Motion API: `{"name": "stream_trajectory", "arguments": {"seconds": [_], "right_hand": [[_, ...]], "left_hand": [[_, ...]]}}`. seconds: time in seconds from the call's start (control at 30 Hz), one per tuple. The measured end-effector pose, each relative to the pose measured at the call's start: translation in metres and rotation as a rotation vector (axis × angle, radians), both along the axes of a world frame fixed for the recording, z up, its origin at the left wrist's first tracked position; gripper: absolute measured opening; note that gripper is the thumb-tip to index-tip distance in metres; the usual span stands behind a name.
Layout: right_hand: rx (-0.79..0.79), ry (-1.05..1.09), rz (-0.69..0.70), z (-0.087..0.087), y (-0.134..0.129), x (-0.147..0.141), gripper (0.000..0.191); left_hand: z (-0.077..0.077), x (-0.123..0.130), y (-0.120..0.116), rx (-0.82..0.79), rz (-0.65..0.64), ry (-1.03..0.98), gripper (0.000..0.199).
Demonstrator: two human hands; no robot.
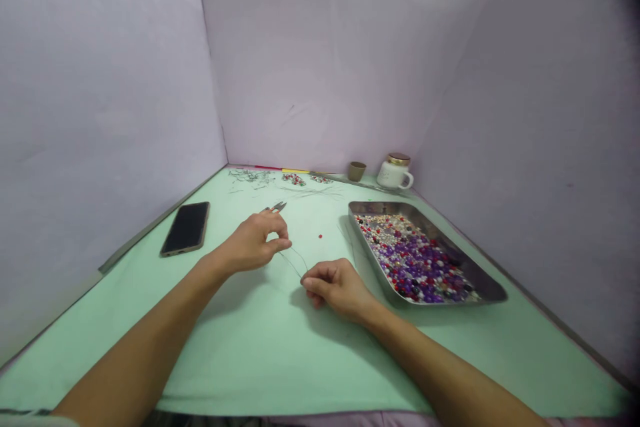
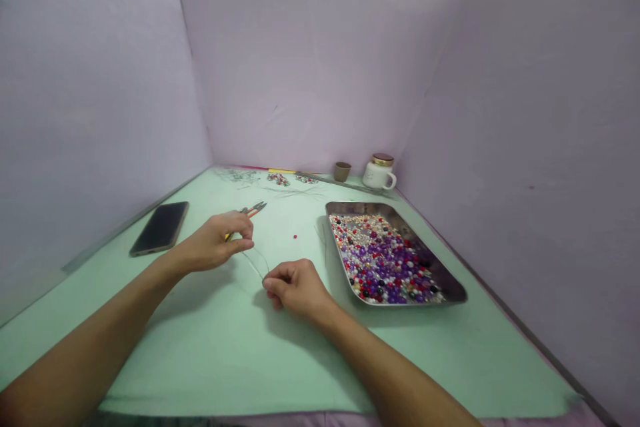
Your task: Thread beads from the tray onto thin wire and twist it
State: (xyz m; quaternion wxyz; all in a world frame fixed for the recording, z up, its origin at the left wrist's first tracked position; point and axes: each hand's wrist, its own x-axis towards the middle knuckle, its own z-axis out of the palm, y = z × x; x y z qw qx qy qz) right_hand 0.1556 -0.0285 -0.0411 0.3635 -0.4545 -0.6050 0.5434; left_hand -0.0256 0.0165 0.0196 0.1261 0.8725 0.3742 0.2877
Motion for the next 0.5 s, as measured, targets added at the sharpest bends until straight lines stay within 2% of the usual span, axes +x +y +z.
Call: {"name": "stream_trajectory", "arguments": {"seconds": [0.13, 0.23, 0.3, 0.37, 0.5], "right_hand": [[-0.017, 0.021, -0.061, -0.002, 0.003, 0.000, 0.012], [-0.042, 0.077, -0.158, 0.002, 0.007, 0.000, 0.014], [-0.067, 0.155, -0.236, 0.005, 0.009, 0.001, 0.015], [-0.076, 0.232, -0.307, 0.008, 0.010, 0.002, 0.017], [-0.026, 0.342, -0.395, 0.010, 0.010, 0.003, 0.021]], "left_hand": [[-0.005, 0.006, -0.004, 0.394, 0.064, 0.089, 0.012], [-0.007, 0.008, -0.006, 0.539, 0.134, 0.137, 0.014], [-0.007, 0.009, -0.006, 0.538, 0.195, 0.143, 0.016], [-0.007, 0.010, -0.007, 0.469, 0.230, 0.120, 0.017], [-0.005, 0.011, -0.009, 0.162, 0.219, 0.003, 0.016]]}}
